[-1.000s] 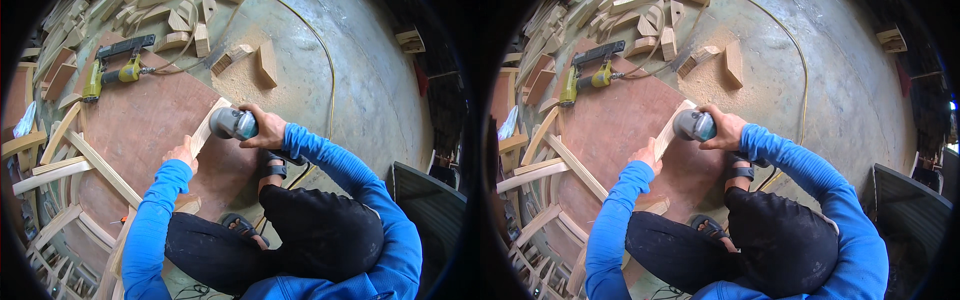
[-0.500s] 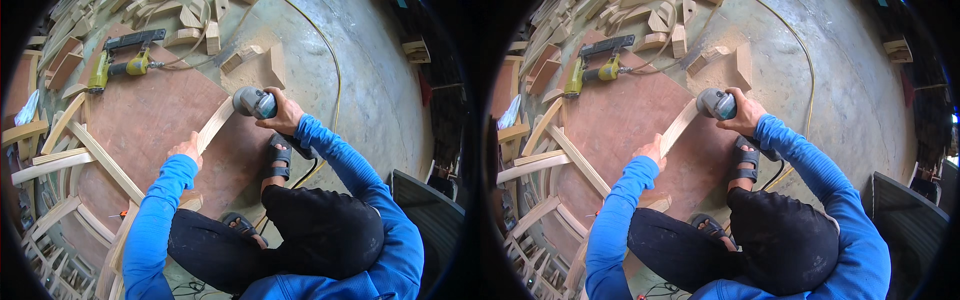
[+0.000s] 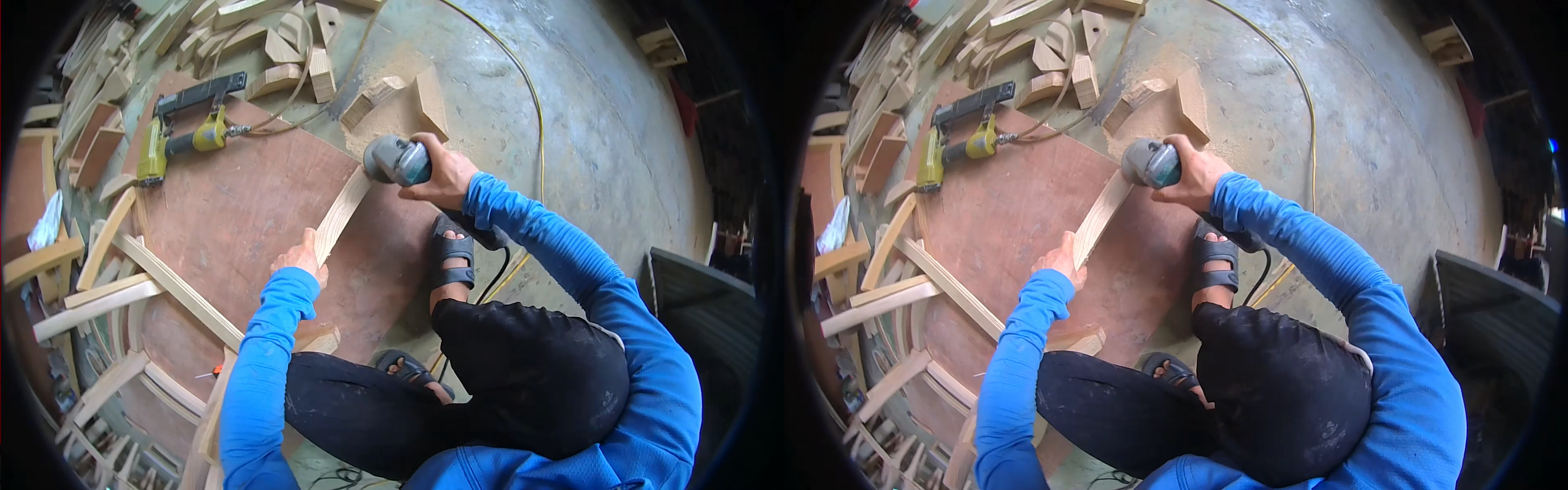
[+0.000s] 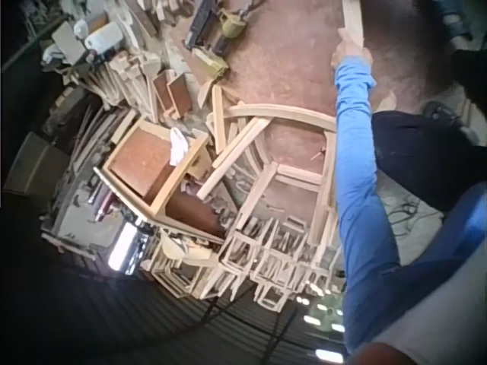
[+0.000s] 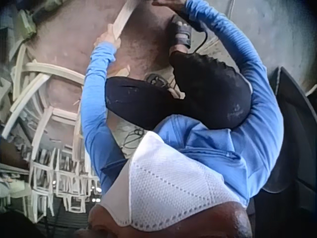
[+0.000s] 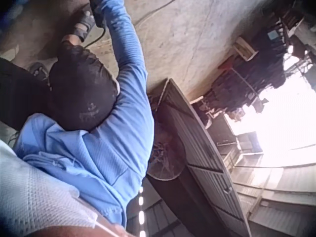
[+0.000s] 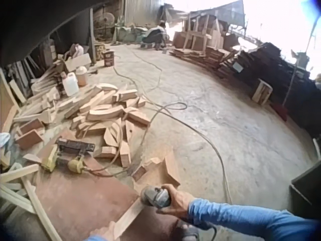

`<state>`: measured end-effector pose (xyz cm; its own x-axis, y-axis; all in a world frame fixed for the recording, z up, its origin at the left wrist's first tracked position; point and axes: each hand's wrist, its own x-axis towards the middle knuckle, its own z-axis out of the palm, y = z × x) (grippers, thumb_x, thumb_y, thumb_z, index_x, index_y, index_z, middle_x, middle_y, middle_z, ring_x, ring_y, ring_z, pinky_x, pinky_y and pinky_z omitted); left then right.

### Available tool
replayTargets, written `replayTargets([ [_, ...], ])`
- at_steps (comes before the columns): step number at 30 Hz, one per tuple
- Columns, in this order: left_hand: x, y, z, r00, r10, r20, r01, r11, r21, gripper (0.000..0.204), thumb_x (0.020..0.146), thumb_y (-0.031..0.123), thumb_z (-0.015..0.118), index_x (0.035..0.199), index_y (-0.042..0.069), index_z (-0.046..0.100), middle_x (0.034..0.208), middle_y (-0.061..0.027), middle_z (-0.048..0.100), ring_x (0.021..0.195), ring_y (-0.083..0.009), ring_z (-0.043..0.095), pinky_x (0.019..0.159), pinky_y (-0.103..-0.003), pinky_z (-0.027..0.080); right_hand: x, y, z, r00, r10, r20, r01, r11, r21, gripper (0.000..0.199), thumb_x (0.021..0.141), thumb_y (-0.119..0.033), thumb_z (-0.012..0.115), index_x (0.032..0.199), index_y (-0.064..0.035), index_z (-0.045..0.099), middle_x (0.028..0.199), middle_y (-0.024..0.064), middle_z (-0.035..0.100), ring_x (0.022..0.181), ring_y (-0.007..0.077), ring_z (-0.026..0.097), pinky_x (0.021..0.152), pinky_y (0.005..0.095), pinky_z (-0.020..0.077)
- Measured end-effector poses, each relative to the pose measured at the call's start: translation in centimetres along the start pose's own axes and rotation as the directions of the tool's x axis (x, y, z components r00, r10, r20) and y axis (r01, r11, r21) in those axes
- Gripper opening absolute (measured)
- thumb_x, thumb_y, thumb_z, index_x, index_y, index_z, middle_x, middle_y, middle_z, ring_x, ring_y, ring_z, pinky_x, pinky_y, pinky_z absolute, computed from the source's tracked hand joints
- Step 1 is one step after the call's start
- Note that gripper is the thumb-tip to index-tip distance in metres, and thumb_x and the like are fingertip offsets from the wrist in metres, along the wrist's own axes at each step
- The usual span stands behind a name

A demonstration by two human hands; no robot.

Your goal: Marking, sanding with an angle grinder, and assembling wooden furniture components in a factory.

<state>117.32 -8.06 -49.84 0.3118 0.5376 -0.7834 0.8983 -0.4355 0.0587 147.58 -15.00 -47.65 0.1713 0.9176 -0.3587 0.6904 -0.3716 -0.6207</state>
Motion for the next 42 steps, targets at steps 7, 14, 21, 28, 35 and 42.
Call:
replayTargets([
  [7, 1.3, -2.9, 1.3, 0.957, 0.241, 0.161, -0.076, 0.745, -0.662, 0.07, 0.073, 0.032, 0.082, 0.127, 0.005, 0.045, 0.108, -0.013, 0.062, 0.098, -0.0228, 0.06, 0.083, -0.038, 0.051, -2.5, 4.6, -0.8, 0.987, 0.047, -0.151, 0.003, 0.95, 0.313, 0.093, 0.064, -0.042, 0.085, 0.136, -0.0039, 0.041, 0.119, 0.0205, 0.059, 0.111, 0.031, 0.06, 0.097, 0.0366, 0.0478],
  [14, 2.6, -4.8, 3.5, 0.957, 0.287, 0.032, -0.19, 0.71, -0.678, 0.076, 0.075, 0.031, 0.08, 0.137, 0.007, 0.042, 0.111, -0.0151, 0.063, 0.101, -0.0271, 0.061, 0.086, -0.039, 0.051, -3.4, 4.7, -0.6, 0.992, 0.048, -0.119, -0.002, 0.935, 0.354, 0.096, 0.063, -0.043, 0.087, 0.136, -0.0002, 0.041, 0.122, 0.0199, 0.057, 0.114, 0.0293, 0.058, 0.1, 0.0349, 0.0455],
  [21, -2.0, 0.5, -1.4, 0.935, 0.163, -0.315, -0.138, 0.985, 0.099, 0.086, 0.074, 0.027, 0.078, 0.147, 0.023, 0.032, 0.107, -0.0174, 0.054, 0.092, -0.04, 0.065, 0.078, -0.052, 0.053, -5.0, 6.7, -2.3, 0.982, 0.115, -0.15, -0.058, 0.94, 0.335, 0.098, 0.063, -0.042, 0.088, 0.137, 0.001, 0.04, 0.123, 0.0202, 0.057, 0.116, 0.029, 0.057, 0.102, 0.035, 0.0444],
  [28, -1.4, 0.2, -0.1, 0.911, 0.182, -0.369, -0.103, 0.969, 0.223, 0.092, 0.073, 0.028, 0.081, 0.149, 0.024, 0.028, 0.103, -0.0152, 0.052, 0.084, -0.0373, 0.067, 0.067, -0.052, 0.055, -5.1, 7.6, -2.3, 0.985, 0.116, -0.124, -0.065, 0.934, 0.352, 0.1, 0.063, -0.043, 0.088, 0.138, 0.0009, 0.038, 0.125, 0.0206, 0.055, 0.118, 0.0296, 0.055, 0.104, 0.0364, 0.0432],
  [35, -0.3, -2.1, 1.6, 0.953, 0.123, -0.278, -0.153, 0.984, -0.089, 0.082, 0.075, 0.031, 0.075, 0.146, 0.021, 0.034, 0.106, -0.0201, 0.061, 0.093, -0.0436, 0.065, 0.08, -0.054, 0.052, -4.4, 6.9, -2.1, 0.996, 0.069, -0.052, -0.049, 0.946, 0.319, 0.101, 0.064, -0.044, 0.088, 0.139, -0.0014, 0.037, 0.127, 0.0212, 0.054, 0.12, 0.0312, 0.054, 0.105, 0.0369, 0.0423],
  [42, -0.5, -0.3, 0.7, 0.997, -0.037, -0.063, 0.029, 0.991, -0.132, 0.054, 0.079, 0.035, 0.069, 0.121, 0.011, 0.047, 0.101, -0.0234, 0.067, 0.097, -0.0448, 0.064, 0.083, -0.053, 0.051, -3.9, 3.3, -0.2, 0.996, -0.076, 0.053, 0.062, 0.975, 0.215, 0.093, 0.064, -0.038, 0.087, 0.136, -0.0046, 0.038, 0.114, 0.0262, 0.062, 0.108, 0.0397, 0.063, 0.094, 0.0419, 0.0499],
])
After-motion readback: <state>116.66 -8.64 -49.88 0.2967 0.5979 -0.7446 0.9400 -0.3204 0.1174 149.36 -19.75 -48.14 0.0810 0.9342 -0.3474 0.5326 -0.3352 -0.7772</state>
